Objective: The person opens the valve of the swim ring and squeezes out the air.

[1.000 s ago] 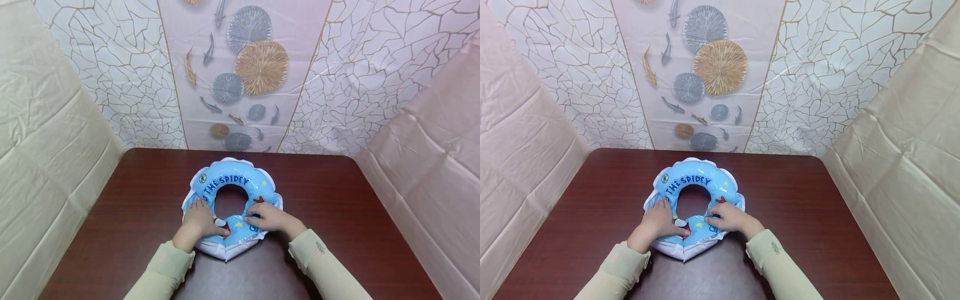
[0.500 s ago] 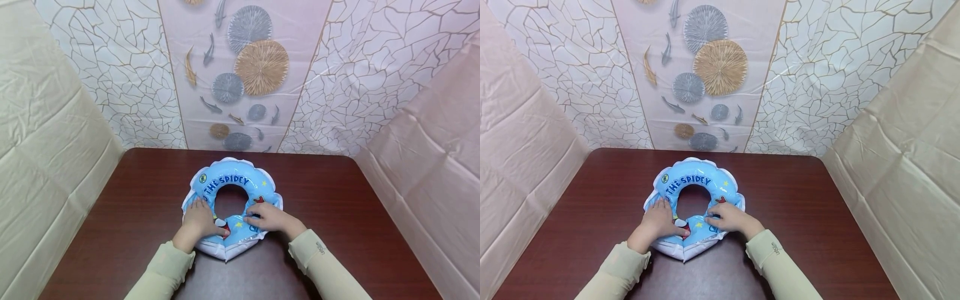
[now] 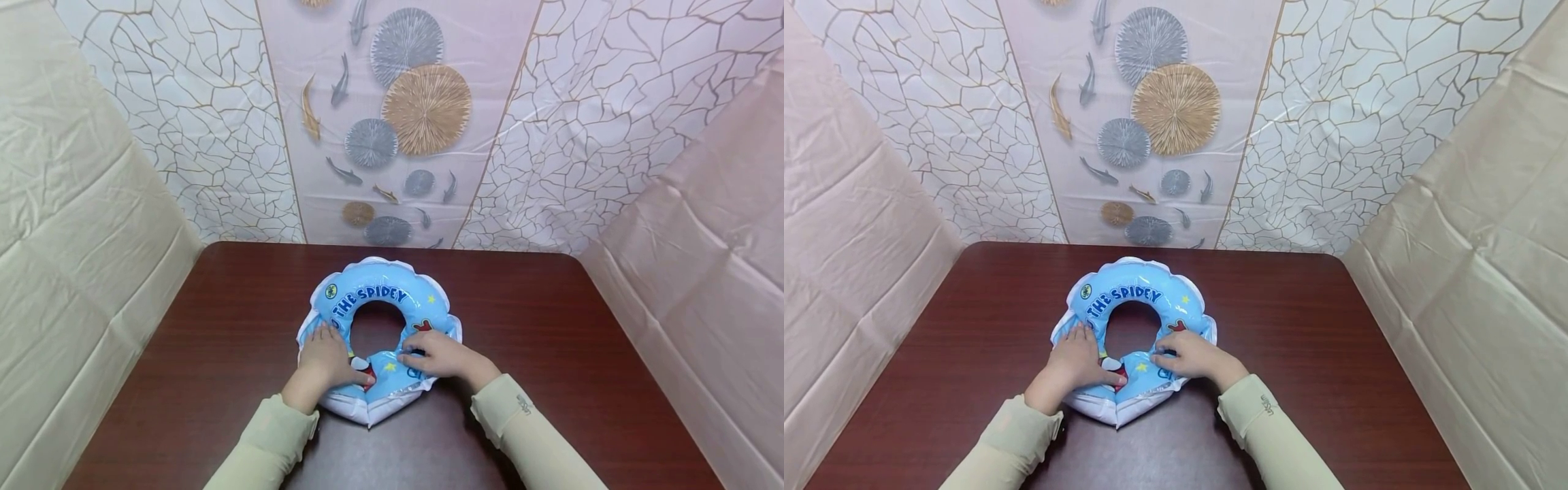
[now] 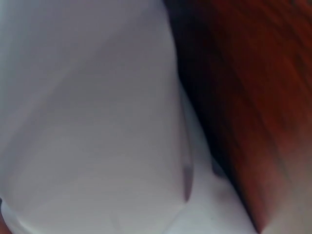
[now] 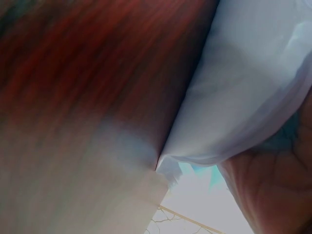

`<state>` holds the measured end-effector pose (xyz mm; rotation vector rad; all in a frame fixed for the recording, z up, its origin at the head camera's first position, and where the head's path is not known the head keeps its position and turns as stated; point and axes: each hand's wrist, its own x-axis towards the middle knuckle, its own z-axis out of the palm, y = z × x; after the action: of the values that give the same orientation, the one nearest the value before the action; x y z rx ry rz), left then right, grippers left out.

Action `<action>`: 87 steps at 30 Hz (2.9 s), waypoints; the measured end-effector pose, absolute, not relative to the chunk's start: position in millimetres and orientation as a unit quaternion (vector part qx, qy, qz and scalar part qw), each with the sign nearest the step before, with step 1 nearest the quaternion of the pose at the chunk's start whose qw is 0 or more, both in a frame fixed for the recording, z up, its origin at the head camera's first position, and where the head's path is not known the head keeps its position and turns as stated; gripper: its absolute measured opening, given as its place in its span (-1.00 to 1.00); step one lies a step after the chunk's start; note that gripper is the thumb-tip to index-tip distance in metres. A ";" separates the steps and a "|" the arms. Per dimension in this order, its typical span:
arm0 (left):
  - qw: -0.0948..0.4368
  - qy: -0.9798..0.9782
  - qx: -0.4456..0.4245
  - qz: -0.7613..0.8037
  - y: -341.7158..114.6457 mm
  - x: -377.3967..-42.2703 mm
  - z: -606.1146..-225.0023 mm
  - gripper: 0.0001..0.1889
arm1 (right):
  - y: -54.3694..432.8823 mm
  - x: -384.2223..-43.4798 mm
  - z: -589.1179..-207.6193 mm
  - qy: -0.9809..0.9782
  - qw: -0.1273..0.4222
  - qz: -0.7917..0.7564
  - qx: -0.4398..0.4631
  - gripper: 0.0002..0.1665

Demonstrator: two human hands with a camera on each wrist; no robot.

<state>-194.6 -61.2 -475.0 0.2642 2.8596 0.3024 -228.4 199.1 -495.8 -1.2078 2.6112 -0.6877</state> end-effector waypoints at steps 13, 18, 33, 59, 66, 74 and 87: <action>0.104 0.984 0.087 0.116 -63.9 -191.2 -484.2 0.45 | 200.3 -227.0 -497.5 0.871 0.082 -0.245 -0.417 -0.72; 0.081 0.986 0.085 0.119 -62.3 -188.6 -486.0 0.37 | 204.3 -224.8 -496.6 0.872 0.007 -0.213 -0.441 -0.79; 0.043 0.978 0.155 0.136 -66.9 -174.8 -478.7 -0.20 | 212.1 -228.8 -487.6 0.874 -0.125 -0.176 -0.435 -0.73; -0.039 0.949 0.291 0.116 -69.1 -181.9 -478.2 -0.09 | 210.4 -241.1 -493.0 0.850 -0.021 -0.301 -0.433 -0.84; 0.015 0.955 0.259 0.144 -66.8 -185.5 -483.6 0.42 | 212.8 -239.5 -493.1 0.859 -0.037 -0.268 -0.435 -0.82; 0.076 0.961 0.227 0.136 -65.7 -194.1 -483.0 0.30 | 214.0 -235.9 -485.7 0.854 -0.124 -0.180 -0.471 -0.78; 0.109 0.957 0.211 0.168 -65.6 -200.4 -483.7 0.33 | 212.3 -234.1 -490.0 0.849 -0.058 -0.223 -0.476 -0.86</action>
<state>-200.4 -65.6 -483.7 0.6205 2.8133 0.4946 -234.1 212.3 -490.0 -1.5539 2.7695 -0.7282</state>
